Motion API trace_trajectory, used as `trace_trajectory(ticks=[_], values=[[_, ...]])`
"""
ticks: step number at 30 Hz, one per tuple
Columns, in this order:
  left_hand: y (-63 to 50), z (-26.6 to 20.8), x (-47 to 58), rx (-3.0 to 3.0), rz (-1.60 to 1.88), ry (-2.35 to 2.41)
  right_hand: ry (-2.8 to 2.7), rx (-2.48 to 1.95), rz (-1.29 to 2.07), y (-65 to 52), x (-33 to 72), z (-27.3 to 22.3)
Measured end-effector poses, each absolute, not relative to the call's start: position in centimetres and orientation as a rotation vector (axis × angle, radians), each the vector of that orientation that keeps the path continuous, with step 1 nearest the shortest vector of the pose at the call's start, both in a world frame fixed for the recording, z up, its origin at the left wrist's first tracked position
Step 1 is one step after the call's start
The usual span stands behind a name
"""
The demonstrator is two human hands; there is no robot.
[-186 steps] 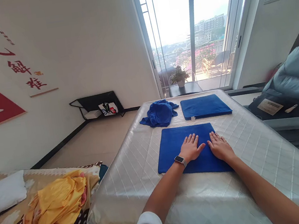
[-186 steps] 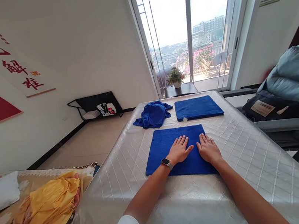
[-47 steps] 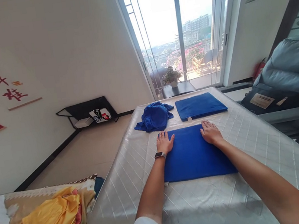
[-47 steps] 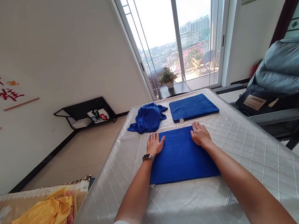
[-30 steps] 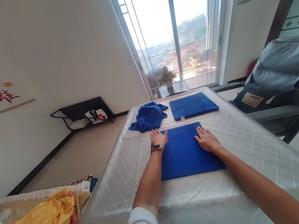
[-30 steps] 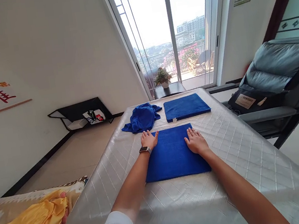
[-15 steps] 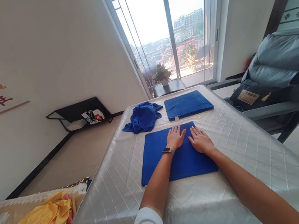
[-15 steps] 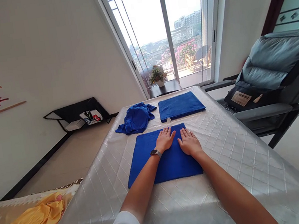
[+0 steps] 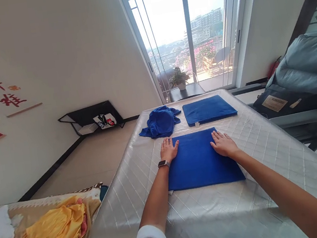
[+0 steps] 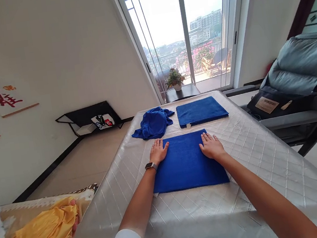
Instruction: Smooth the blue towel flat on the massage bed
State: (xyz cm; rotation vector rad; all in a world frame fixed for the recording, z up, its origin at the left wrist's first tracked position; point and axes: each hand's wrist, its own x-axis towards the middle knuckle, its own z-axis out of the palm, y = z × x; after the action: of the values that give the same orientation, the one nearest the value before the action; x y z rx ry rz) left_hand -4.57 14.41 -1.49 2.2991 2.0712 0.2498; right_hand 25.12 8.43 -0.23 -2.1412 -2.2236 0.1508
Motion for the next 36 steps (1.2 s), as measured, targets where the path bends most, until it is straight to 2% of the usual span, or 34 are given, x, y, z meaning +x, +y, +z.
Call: trace_trajectory(ticks=[4,13,20,23,26,30,33,36], values=[[14.4,-1.5,-4.6,2.298,0.282,2.065,-2.165,-2.141,0.153,10.9,24.7,0.5],[14.0,-1.4,-4.5,2.29,0.359,2.087,-2.094,-2.13,0.079,11.9,24.4,-1.7],[14.0,-0.5,-4.9,2.271,0.191,2.114,-2.077,-2.123,0.124,11.8,24.3,-1.4],[14.0,0.6,-2.9,2.331,0.269,2.17,-2.071,-2.113,0.125,11.8,24.2,-1.4],[13.8,1.2,2.4,2.494,0.452,1.946,-2.067,-2.104,0.119,11.8,24.2,-1.4],[13.3,0.5,10.9,2.619,0.497,1.466,-2.115,-2.087,0.092,11.5,24.5,-1.5],[13.1,-0.5,13.6,2.562,0.452,1.475,-2.154,-2.075,0.073,11.3,24.7,-1.6],[13.2,-1.0,11.6,2.539,0.378,1.552,-2.124,-2.086,0.084,11.5,24.6,-1.5]])
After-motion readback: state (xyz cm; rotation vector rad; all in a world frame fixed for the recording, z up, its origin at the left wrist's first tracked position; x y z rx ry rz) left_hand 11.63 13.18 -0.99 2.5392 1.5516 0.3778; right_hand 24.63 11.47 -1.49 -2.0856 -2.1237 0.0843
